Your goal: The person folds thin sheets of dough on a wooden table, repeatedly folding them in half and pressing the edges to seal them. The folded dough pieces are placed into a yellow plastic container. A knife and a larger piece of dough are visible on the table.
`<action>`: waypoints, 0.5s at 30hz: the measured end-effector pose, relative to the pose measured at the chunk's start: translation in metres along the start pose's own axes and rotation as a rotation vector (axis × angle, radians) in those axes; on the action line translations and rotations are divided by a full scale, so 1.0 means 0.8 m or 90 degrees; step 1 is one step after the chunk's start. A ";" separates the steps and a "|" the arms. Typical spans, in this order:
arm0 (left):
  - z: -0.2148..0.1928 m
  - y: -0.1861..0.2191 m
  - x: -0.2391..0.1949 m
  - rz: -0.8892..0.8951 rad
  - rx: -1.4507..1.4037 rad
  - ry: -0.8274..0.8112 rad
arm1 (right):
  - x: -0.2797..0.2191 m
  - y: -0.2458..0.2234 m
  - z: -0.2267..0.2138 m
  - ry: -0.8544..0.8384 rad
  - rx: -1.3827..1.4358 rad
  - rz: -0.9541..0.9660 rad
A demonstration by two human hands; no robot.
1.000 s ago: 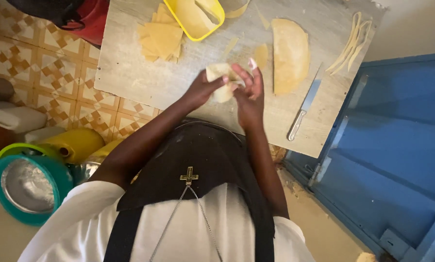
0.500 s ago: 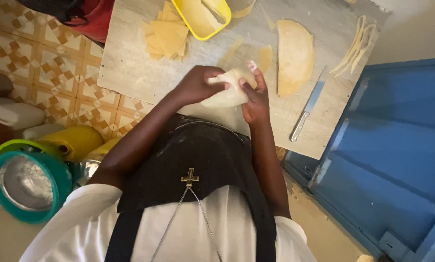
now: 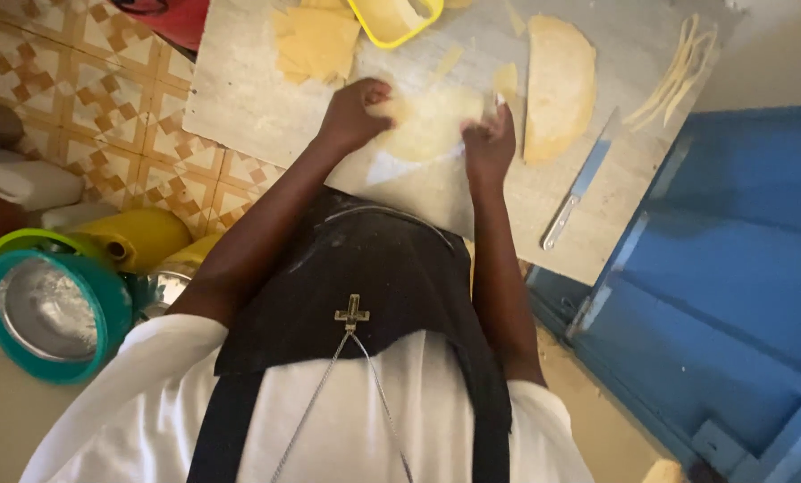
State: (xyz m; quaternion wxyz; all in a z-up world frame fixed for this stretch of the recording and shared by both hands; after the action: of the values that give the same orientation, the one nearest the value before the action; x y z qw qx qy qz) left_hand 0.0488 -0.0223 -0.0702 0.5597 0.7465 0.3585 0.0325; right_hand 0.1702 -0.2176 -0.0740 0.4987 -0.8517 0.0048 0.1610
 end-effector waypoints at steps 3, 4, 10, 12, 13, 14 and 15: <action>0.007 -0.001 -0.006 0.083 -0.032 0.075 | 0.001 -0.005 0.005 0.046 -0.002 -0.072; 0.007 -0.001 -0.004 0.090 -0.032 0.075 | 0.000 -0.014 0.005 0.051 0.001 -0.076; -0.002 -0.002 -0.030 -0.014 0.011 0.040 | -0.005 -0.018 0.006 0.094 0.040 -0.076; -0.007 0.013 -0.044 -0.089 0.028 -0.037 | 0.002 -0.014 0.009 0.068 0.127 -0.136; -0.008 0.018 -0.049 -0.089 0.028 -0.039 | 0.002 -0.020 0.008 0.069 0.126 -0.135; -0.008 0.022 -0.054 -0.125 -0.008 -0.047 | 0.003 -0.024 0.008 0.027 0.110 -0.105; -0.008 0.026 -0.060 -0.161 -0.044 -0.055 | 0.003 -0.028 0.008 -0.015 0.094 -0.073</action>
State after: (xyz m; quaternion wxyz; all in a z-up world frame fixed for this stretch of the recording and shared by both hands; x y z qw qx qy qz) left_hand 0.0208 -0.0466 -0.0331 0.5998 0.6762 0.4238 -0.0582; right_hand 0.1747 -0.2005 -0.0584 0.5687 -0.8094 -0.0380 0.1413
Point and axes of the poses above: each hand's wrist, its own x-axis towards the middle knuckle, its own z-axis out of the palm, y = z × x, the point moved 1 cm from there along x, towards the middle knuckle, and after that the axes turned 4 degrees about y, right-handed, at the moved point
